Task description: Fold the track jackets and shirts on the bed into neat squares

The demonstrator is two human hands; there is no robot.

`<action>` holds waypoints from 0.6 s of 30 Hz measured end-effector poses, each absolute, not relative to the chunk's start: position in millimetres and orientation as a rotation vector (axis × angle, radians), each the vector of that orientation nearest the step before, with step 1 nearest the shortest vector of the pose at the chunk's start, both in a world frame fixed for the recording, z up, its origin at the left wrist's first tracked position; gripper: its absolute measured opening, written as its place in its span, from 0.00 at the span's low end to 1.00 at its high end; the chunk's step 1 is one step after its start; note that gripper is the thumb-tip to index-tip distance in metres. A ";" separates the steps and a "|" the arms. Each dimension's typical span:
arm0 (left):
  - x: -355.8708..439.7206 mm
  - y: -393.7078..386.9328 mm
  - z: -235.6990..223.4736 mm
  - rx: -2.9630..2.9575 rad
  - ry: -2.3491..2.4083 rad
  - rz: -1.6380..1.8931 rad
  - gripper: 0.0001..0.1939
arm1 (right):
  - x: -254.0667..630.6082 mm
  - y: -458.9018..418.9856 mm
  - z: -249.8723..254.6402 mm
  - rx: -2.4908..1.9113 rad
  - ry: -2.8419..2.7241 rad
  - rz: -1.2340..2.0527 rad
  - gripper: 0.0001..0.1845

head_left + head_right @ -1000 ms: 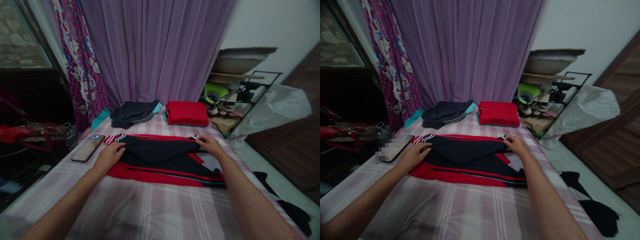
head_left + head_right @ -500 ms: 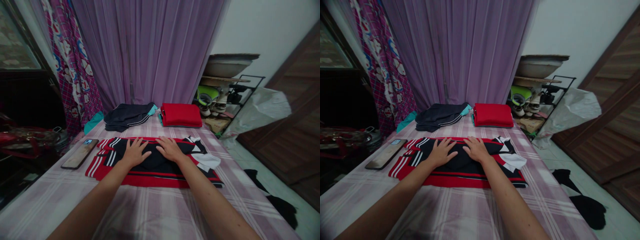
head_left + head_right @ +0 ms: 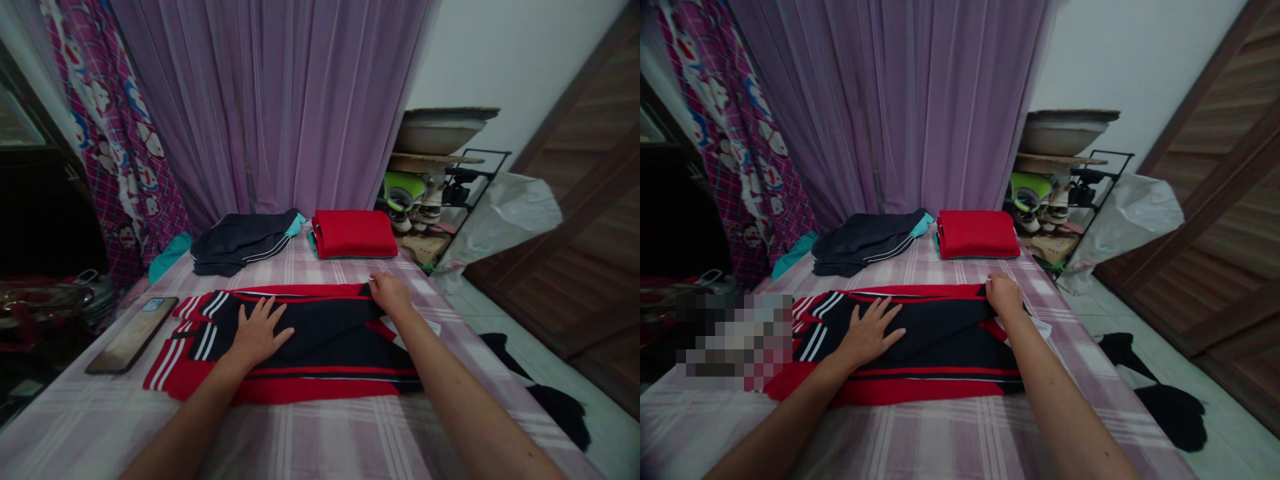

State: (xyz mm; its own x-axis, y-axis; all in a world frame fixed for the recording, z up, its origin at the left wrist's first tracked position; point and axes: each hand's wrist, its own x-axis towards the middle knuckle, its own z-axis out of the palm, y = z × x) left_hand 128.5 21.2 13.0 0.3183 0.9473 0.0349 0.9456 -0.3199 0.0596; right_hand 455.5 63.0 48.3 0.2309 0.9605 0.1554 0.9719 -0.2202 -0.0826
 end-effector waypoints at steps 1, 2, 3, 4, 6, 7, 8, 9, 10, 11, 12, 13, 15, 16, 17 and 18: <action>128.6 20.9 12.5 2.533 1.817 0.108 0.32 | 459.1 70.5 49.3 -2.357 -1.850 -0.106 0.22; 128.5 20.7 12.2 2.535 1.819 0.116 0.32 | 462.4 78.5 49.6 -2.380 -1.864 -0.085 0.21; 128.3 20.6 11.9 2.538 1.819 0.123 0.32 | 465.4 86.8 49.3 -2.402 -1.871 -0.044 0.21; 128.1 20.6 11.7 2.540 1.815 0.128 0.32 | 468.1 95.1 48.6 -2.419 -1.862 0.010 0.21; 127.6 20.9 11.3 2.540 1.806 0.129 0.32 | 473.7 109.8 47.2 -2.437 -1.799 0.116 0.18; 127.3 21.1 11.2 2.540 1.801 0.127 0.33 | 477.0 115.5 46.8 -2.438 -1.755 0.154 0.16; 127.0 21.3 11.0 2.539 1.797 0.126 0.33 | 480.8 119.6 46.4 -2.434 -1.712 0.179 0.14; 126.8 21.5 10.7 2.537 1.794 0.128 0.33 | 485.1 121.9 46.0 -2.426 -1.673 0.191 0.12; 126.5 21.6 10.4 2.537 1.793 0.133 0.33 | 489.6 122.1 45.2 -2.409 -1.638 0.191 0.12; 126.4 21.7 10.1 2.537 1.792 0.140 0.33 | 494.2 120.6 43.8 -2.390 -1.590 0.185 0.13; 126.3 21.8 9.8 2.537 1.791 0.147 0.33 | 498.4 117.6 41.5 -2.372 -1.533 0.174 0.17; 126.4 21.9 9.6 2.538 1.791 0.151 0.33 | 501.9 113.7 38.3 -2.356 -1.471 0.157 0.21; 126.8 21.8 9.8 2.533 1.798 0.146 0.33 | 506.7 105.4 29.8 -2.335 -1.356 0.131 0.27; 127.1 21.7 10.1 2.529 1.803 0.139 0.33 | 508.1 102.1 25.3 -2.329 -1.314 0.127 0.27; 127.5 21.6 10.4 2.526 1.809 0.134 0.33 | 509.2 100.0 21.5 -2.322 -1.285 0.130 0.26; 127.9 21.5 10.8 2.522 1.815 0.129 0.33 | 510.1 99.1 18.9 -2.314 -1.268 0.134 0.25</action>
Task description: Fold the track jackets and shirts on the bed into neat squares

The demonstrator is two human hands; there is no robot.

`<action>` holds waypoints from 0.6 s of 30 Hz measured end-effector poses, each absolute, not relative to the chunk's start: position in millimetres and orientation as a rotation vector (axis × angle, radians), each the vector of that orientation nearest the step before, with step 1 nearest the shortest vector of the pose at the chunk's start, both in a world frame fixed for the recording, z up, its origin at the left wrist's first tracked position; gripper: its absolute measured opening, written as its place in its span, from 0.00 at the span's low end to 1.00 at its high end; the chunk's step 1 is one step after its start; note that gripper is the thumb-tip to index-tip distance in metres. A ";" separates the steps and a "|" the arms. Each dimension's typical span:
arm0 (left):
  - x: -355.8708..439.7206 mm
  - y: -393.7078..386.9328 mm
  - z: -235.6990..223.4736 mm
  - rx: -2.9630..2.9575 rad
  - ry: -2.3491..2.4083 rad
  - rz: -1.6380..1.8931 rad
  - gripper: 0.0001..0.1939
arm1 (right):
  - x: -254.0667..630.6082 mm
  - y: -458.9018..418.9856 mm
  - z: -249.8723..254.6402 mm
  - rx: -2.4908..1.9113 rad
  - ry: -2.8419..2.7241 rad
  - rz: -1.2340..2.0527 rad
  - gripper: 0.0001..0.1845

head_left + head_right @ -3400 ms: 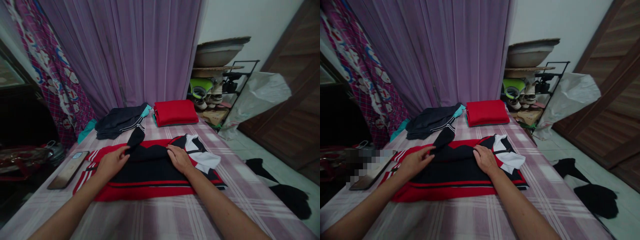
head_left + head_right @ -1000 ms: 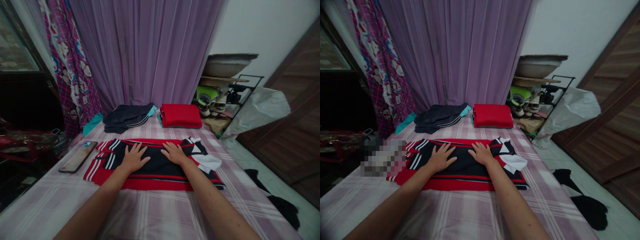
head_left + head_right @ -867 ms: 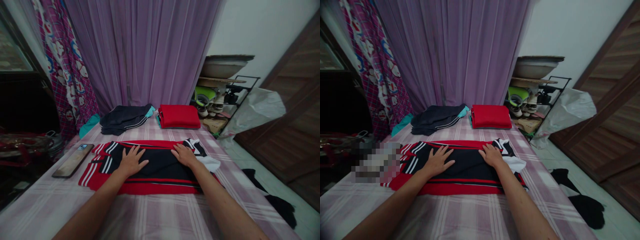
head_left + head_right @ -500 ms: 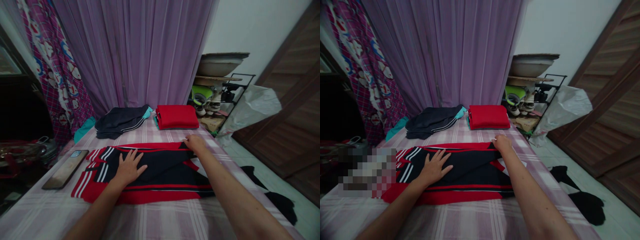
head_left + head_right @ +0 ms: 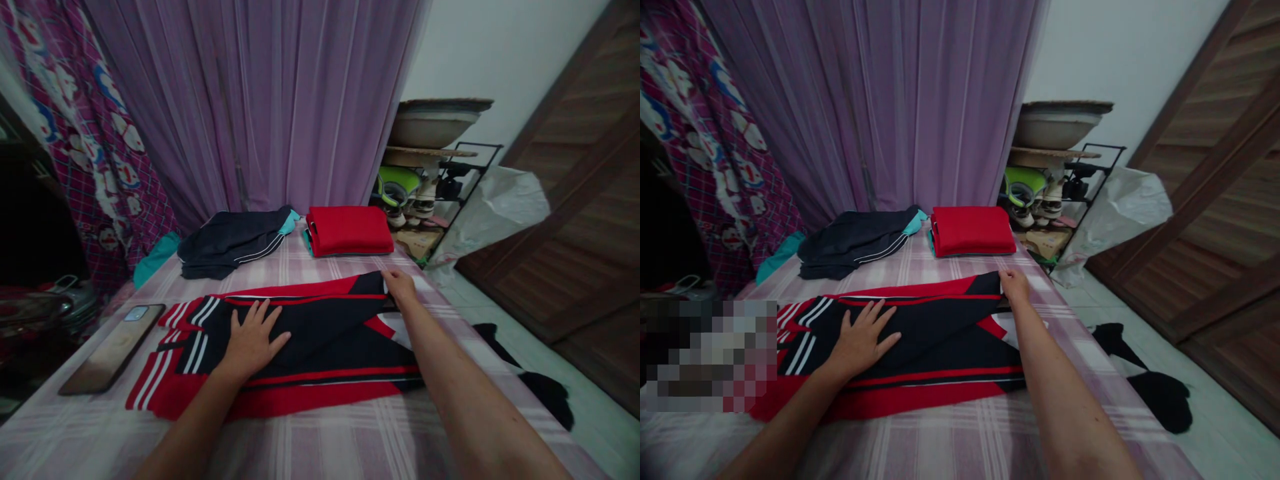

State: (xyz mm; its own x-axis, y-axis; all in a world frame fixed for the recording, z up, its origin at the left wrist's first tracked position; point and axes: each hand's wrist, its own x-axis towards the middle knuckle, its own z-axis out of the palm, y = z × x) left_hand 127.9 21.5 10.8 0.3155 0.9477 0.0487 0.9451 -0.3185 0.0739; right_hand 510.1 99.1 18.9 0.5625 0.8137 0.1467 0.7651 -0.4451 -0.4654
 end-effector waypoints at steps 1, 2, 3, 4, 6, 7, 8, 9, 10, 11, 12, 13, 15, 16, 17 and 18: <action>128.3 21.4 11.2 2.519 1.821 0.126 0.33 | 510.9 99.2 18.1 -2.305 -1.257 0.135 0.23; 128.6 21.3 11.4 2.520 1.824 0.126 0.33 | 511.5 100.0 19.3 -2.294 -1.248 0.131 0.23; 128.9 21.3 11.6 2.520 1.824 0.125 0.33 | 511.3 101.0 22.3 -2.281 -1.241 0.120 0.23; 129.1 21.4 11.7 2.518 1.825 0.120 0.33 | 510.1 101.6 26.7 -2.269 -1.232 0.107 0.23; 129.4 21.6 11.9 2.508 1.826 0.104 0.33 | 502.7 99.3 36.4 -2.203 -1.255 0.049 0.25; 129.4 21.7 12.0 2.502 1.827 0.098 0.33 | 496.1 95.9 39.9 -2.126 -1.316 0.004 0.25; 129.5 21.8 12.2 2.495 1.828 0.093 0.33 | 487.9 91.0 41.3 -2.019 -1.423 -0.045 0.26; 129.6 21.8 12.4 2.490 1.828 0.092 0.33 | 478.8 84.9 40.2 -1.893 -1.572 -0.090 0.26; 129.7 21.7 12.6 2.488 1.826 0.094 0.33 | 469.7 78.1 36.6 -1.770 -1.743 -0.125 0.26; 129.7 21.7 12.7 2.487 1.823 0.098 0.33 | 461.5 71.5 30.9 -1.687 -1.909 -0.143 0.25; 129.8 21.5 12.7 2.488 1.818 0.102 0.33 | 455.0 65.6 23.8 -1.671 -2.047 -0.138 0.25; 129.8 21.4 12.5 2.489 1.816 0.107 0.33 | 450.5 61.2 16.4 -1.720 -2.145 -0.120 0.25; 129.8 21.2 11.7 2.491 1.811 0.121 0.34 | 447.3 57.8 4.4 -1.924 -2.214 -0.075 0.25; 129.7 21.1 11.1 2.490 1.810 0.128 0.34 | 447.3 58.6 1.4 -2.018 -2.212 -0.052 0.26; 129.6 21.1 10.4 2.490 1.809 0.137 0.34 | 447.3 60.4 1.0 -2.084 -2.208 -0.029 0.26; 129.4 21.1 9.8 2.492 1.807 0.150 0.34 | 446.6 62.3 3.0 -2.124 -2.202 -0.010 0.26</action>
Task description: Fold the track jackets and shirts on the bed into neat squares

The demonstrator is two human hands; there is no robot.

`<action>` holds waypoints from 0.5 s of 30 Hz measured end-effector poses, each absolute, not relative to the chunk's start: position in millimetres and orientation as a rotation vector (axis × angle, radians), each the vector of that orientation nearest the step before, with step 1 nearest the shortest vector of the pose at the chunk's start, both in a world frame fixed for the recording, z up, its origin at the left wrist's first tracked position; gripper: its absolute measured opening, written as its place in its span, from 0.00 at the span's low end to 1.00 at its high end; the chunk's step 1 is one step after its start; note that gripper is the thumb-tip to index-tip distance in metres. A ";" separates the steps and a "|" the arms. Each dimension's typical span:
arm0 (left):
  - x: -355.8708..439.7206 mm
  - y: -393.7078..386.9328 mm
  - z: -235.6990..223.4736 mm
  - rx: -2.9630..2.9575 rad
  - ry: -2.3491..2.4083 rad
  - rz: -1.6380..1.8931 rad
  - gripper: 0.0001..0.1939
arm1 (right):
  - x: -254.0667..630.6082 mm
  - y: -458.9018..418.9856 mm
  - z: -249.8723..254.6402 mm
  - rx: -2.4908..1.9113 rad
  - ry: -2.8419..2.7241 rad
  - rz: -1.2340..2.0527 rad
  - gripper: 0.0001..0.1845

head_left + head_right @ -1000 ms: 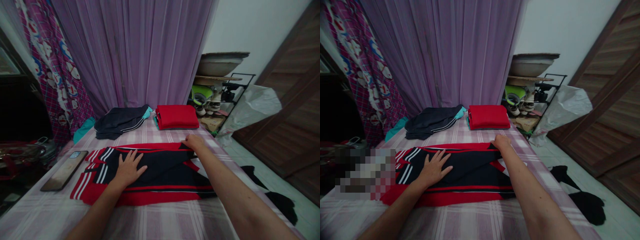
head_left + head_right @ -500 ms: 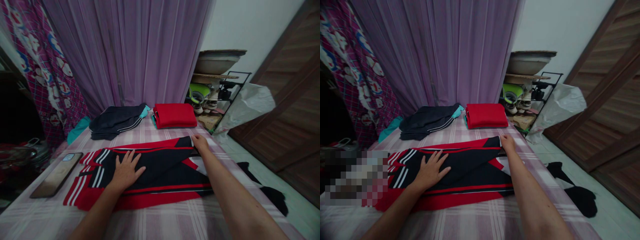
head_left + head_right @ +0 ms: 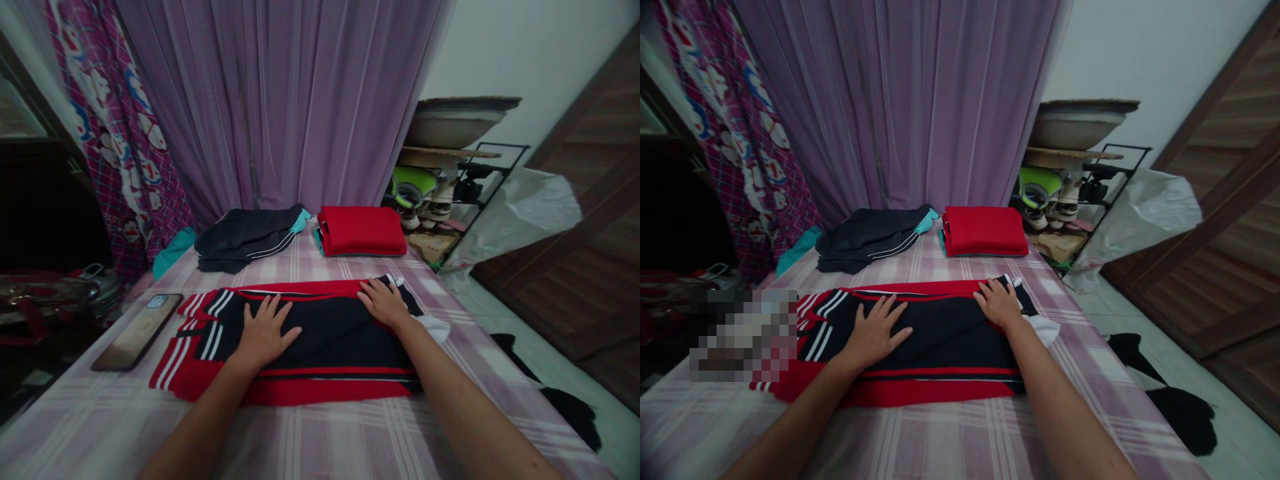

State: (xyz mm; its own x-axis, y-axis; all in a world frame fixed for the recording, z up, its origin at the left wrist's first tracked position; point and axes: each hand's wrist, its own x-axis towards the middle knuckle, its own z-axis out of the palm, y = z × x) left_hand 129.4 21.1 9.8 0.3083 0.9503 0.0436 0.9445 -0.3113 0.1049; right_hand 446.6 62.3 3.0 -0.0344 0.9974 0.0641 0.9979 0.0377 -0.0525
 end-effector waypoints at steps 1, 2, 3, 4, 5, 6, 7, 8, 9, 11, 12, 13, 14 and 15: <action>129.1 21.1 9.3 2.495 1.805 0.165 0.34 | 444.4 63.6 7.1 -2.146 -2.185 0.003 0.26; 128.7 21.2 9.0 2.497 1.800 0.178 0.34 | 440.4 63.8 12.3 -2.152 -2.158 0.006 0.27; 128.3 21.3 8.8 2.498 1.796 0.189 0.34 | 434.4 62.4 17.8 -2.138 -2.123 -0.003 0.27; 127.9 21.4 8.7 2.499 1.790 0.195 0.34 | 426.6 59.4 22.7 -2.103 -2.085 -0.025 0.27; 127.5 21.6 8.7 2.498 1.784 0.194 0.34 | 417.5 54.9 26.2 -2.045 -2.055 -0.056 0.27; 127.1 21.7 8.5 2.495 1.783 0.190 0.34 | 407.5 49.4 27.7 -1.972 -2.045 -0.081 0.28; 126.8 21.8 8.1 2.495 1.782 0.185 0.34 | 397.3 43.2 27.2 -1.895 -2.060 -0.094 0.28; 126.7 21.9 7.5 2.497 1.783 0.184 0.34 | 387.7 36.9 24.6 -1.830 -2.097 -0.089 0.28; 126.7 21.8 6.7 2.502 1.784 0.189 0.35 | 379.2 31.0 20.4 -1.790 -2.146 -0.066 0.28; 127.3 21.2 5.0 2.522 1.774 0.219 0.35 | 367.2 22.0 9.9 -1.786 -2.245 0.015 0.28; 127.7 20.6 4.9 2.536 1.763 0.242 0.34 | 364.0 19.4 4.9 -1.812 -2.273 0.054 0.28; 127.8 20.0 5.5 2.551 1.754 0.271 0.33 | 362.3 17.8 0.6 -1.839 -2.282 0.080 0.29; 127.3 19.2 7.2 2.567 1.748 0.307 0.32 | 362.0 17.3 -2.5 -1.856 -2.280 0.091 0.29; 125.8 18.5 10.1 2.585 1.753 0.351 0.31 | 362.6 17.3 -4.6 -1.861 -2.275 0.091 0.29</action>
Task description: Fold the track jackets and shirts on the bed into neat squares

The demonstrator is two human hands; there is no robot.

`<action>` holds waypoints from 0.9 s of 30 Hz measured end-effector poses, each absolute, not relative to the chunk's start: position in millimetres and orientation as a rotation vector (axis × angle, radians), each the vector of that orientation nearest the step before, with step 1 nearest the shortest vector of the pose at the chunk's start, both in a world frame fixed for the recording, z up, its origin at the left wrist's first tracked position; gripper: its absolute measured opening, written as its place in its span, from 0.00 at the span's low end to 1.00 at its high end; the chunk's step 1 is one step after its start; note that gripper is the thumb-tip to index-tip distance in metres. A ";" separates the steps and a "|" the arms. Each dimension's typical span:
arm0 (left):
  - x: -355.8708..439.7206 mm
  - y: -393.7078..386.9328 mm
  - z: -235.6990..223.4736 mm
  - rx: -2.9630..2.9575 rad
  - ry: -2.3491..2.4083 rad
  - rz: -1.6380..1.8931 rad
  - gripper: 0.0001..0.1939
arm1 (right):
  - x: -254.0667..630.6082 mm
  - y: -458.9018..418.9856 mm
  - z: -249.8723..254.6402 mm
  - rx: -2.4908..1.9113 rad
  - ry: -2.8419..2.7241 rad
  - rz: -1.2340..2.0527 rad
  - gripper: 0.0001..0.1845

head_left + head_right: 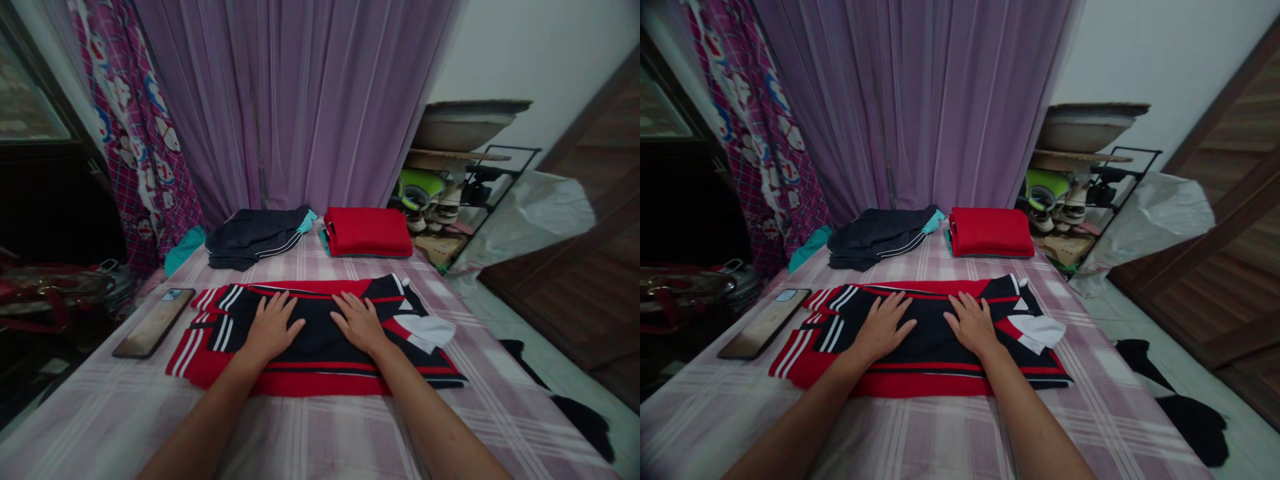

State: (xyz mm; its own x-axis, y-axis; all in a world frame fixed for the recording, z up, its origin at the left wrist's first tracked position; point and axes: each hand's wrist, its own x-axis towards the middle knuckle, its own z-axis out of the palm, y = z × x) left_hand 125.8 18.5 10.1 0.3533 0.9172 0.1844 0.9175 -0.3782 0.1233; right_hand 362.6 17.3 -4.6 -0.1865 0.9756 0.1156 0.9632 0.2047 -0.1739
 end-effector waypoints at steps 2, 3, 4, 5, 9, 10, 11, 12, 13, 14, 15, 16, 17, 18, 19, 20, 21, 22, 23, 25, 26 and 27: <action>118.5 17.5 18.3 -2.500 -1.724 -0.434 0.28 | 364.7 18.3 -6.2 -1.857 -2.263 0.075 0.29; 112.4 17.3 22.8 -2.435 -1.729 -0.471 0.27 | 365.7 18.7 -6.4 -1.855 -2.259 0.068 0.28; 104.9 17.5 26.8 -2.360 -1.750 -0.492 0.26 | 366.4 19.0 -6.4 -1.854 -2.256 0.062 0.28; 96.4 17.9 29.9 -2.285 -1.790 -0.489 0.26 | 366.8 19.2 -6.4 -1.854 -2.253 0.057 0.28; 67.3 20.6 29.7 -2.175 -1.974 -0.282 0.26 | 365.7 19.0 -5.8 -1.837 -2.254 0.058 0.28; 63.9 21.5 27.6 -2.188 -2.000 -0.224 0.26 | 365.2 18.4 -5.4 -1.839 -2.252 0.063 0.28; 62.1 22.3 25.5 -2.202 -2.019 -0.183 0.26 | 364.9 17.4 -5.1 -1.845 -2.245 0.063 0.28; 61.4 23.3 23.8 -2.212 -2.034 -0.162 0.26 | 364.9 15.9 -5.1 -1.854 -2.232 0.056 0.28; 60.9 24.3 22.7 -2.219 -2.046 -0.160 0.26 | 365.4 13.7 -5.7 -1.859 -2.216 0.040 0.28; 59.9 25.3 22.4 -2.230 -2.054 -0.180 0.26 | 366.5 11.1 -6.9 -1.855 -2.201 0.018 0.28; 57.6 26.1 22.8 -2.248 -2.062 -0.224 0.25 | 368.3 8.1 -8.9 -1.840 -2.187 -0.010 0.27; 53.5 26.7 24.0 -2.276 -2.070 -0.292 0.25 | 370.8 4.9 -11.6 -1.815 -2.174 -0.042 0.27; 47.4 26.8 25.9 -2.301 -2.081 -0.385 0.24 | 374.1 1.9 -14.8 -1.784 -2.165 -0.073 0.26; 39.5 26.3 28.2 -2.310 -2.099 -0.491 0.24 | 377.7 -0.8 -18.1 -1.754 -2.157 -0.100 0.26; 30.2 25.0 30.8 -2.294 -2.124 -0.589 0.24 | 381.6 -2.8 -21.3 -1.730 -2.144 -0.123 0.25; 20.3 22.9 33.6 -2.247 -2.160 -0.658 0.25 | 385.2 -4.1 -24.0 -1.715 -2.126 -0.141 0.24; 10.5 20.1 36.2 -2.178 -2.205 -0.682 0.25 | 388.5 -4.7 -26.0 -1.706 -2.105 -0.155 0.24; 1.6 16.6 38.4 -2.103 -2.258 -0.662 0.26 | 391.0 -4.8 -27.1 -1.699 -2.085 -0.164 0.23; -6.0 13.0 40.0 -2.034 -2.315 -0.608 0.26 | 392.7 -4.4 -27.4 -1.692 -2.061 -0.173 0.23; -16.2 6.5 40.6 -1.944 -2.426 -0.490 0.26 | 393.5 -3.6 -26.3 -1.667 -2.006 -0.203 0.22; -19.2 4.5 39.5 -1.913 -2.480 -0.455 0.27 | 393.1 -3.6 -25.3 -1.645 -1.984 -0.221 0.21; -21.6 3.6 37.7 -1.886 -2.525 -0.442 0.27 | 392.5 -4.0 -24.4 -1.620 -1.964 -0.240 0.21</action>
State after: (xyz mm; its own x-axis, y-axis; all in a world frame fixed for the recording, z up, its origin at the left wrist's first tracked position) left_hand -21.6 3.6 37.7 -0.2968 0.9458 0.1319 0.9344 0.2592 0.2443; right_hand 392.5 -4.0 -24.4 -0.0978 0.8405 0.5329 0.9442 0.2476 -0.2172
